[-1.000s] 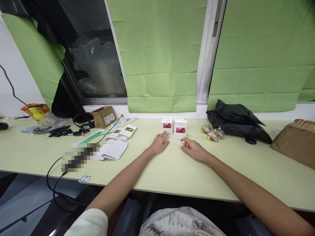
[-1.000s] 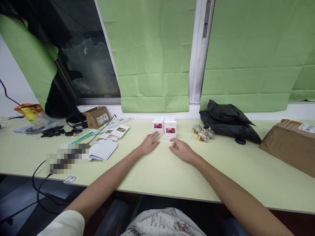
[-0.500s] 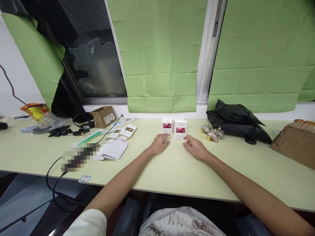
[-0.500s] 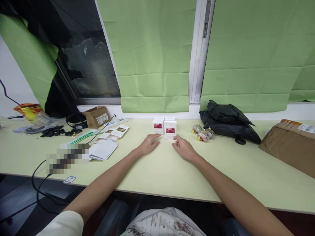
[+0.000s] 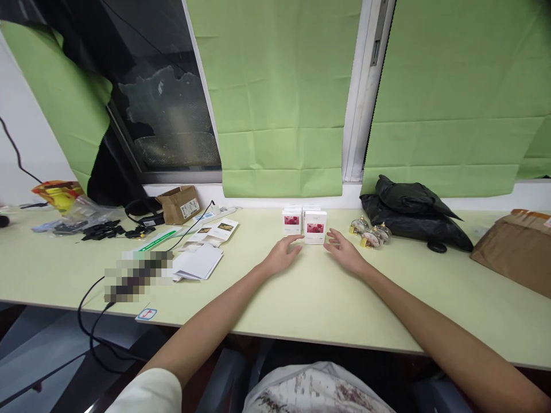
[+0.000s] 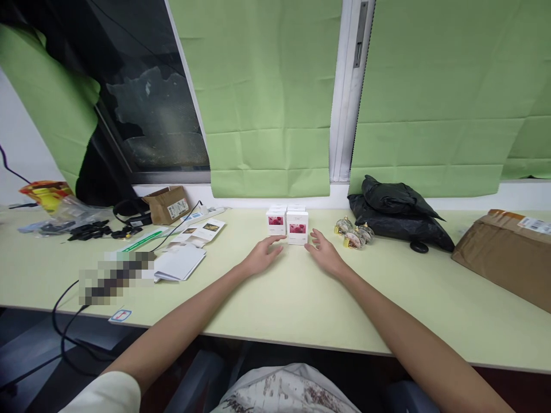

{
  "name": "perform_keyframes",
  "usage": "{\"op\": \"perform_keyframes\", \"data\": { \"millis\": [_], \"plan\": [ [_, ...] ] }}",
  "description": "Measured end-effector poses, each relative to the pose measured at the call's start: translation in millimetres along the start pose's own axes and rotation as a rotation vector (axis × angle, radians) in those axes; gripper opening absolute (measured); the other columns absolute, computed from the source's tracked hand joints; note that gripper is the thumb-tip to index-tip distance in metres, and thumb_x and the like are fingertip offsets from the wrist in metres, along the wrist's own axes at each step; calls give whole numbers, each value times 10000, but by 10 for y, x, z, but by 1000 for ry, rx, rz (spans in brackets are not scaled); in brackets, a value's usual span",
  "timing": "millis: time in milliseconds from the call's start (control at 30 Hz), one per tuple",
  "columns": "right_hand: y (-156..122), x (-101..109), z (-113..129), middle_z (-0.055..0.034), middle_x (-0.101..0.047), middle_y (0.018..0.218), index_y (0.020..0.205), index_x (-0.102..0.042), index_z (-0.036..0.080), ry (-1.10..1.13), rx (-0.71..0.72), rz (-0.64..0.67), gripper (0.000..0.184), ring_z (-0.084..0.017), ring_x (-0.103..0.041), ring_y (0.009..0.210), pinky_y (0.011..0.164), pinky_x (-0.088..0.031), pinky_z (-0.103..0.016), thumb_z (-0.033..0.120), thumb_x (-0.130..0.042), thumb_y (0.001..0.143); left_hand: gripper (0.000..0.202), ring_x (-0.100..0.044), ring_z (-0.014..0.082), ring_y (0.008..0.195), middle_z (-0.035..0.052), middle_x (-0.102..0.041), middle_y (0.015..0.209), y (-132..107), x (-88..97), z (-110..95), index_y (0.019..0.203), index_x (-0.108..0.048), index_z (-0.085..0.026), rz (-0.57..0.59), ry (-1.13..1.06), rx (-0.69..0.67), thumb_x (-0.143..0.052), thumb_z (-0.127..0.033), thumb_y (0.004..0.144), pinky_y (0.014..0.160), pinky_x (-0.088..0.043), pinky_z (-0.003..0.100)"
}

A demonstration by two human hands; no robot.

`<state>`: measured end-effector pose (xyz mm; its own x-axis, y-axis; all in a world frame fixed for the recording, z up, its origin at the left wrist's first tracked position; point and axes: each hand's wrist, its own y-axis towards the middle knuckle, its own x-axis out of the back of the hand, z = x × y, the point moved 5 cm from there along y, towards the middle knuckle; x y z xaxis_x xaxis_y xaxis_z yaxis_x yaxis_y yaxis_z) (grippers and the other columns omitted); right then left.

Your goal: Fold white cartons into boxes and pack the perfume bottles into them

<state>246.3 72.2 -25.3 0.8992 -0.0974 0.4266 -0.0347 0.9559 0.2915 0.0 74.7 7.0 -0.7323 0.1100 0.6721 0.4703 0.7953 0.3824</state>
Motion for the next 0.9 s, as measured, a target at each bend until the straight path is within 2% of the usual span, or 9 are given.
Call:
{"op": "perform_keyframes", "data": {
  "millis": [100,167,267,433,633,900],
  "plan": [
    [36,-43,-52,-137,-427,1636,1617,-305,270,114,-2,39,813,-280,-509,1426,1165,-440,-486,504,-657,923,457,-558,261,1367,49,-597,1496,2,-22,-16,1445,-585,-304,-3,-47,6,-566,-426,1005,1139,-478,408],
    [49,-52,-59,-126,-414,1647,1621,-306,298,160,6,54,820,-287,-483,1452,1177,-424,-514,506,-670,916,455,-563,261,1356,51,-605,1485,5,-27,-15,1438,-591,-302,-10,-69,6,-573,-424,1000,1131,-483,409],
    [47,-42,-44,-118,-488,1598,1588,-372,316,191,7,56,772,-288,-487,1448,1178,-412,-533,513,-683,910,447,-566,265,1343,56,-620,1463,5,-26,-14,1422,-607,-296,-21,-86,2,-579,-423,995,1142,-469,432],
    [7,-36,32,-117,-645,1423,1495,-495,299,203,7,46,672,-291,-576,1338,1174,-403,-541,517,-701,893,422,-563,272,1350,64,-620,1459,1,-19,-41,1386,-637,-293,-19,-135,10,-607,-406,981,1155,-456,454],
    [-1,-47,69,-90,-530,1562,1523,-466,331,274,-32,76,730,-283,-531,1394,1189,-389,-502,503,-729,864,408,-558,270,1345,55,-608,1467,10,-16,-60,1381,-623,-304,-24,-167,9,-600,-393,983,1153,-450,467],
    [-57,-96,161,-71,-679,1374,1433,-541,322,362,14,182,572,-261,-606,1294,1163,-390,-488,474,-692,902,438,-562,279,1341,70,-582,1493,22,-41,4,1408,-580,-302,-14,-195,5,-595,-430,990,1117,-474,473]
  ]
}}
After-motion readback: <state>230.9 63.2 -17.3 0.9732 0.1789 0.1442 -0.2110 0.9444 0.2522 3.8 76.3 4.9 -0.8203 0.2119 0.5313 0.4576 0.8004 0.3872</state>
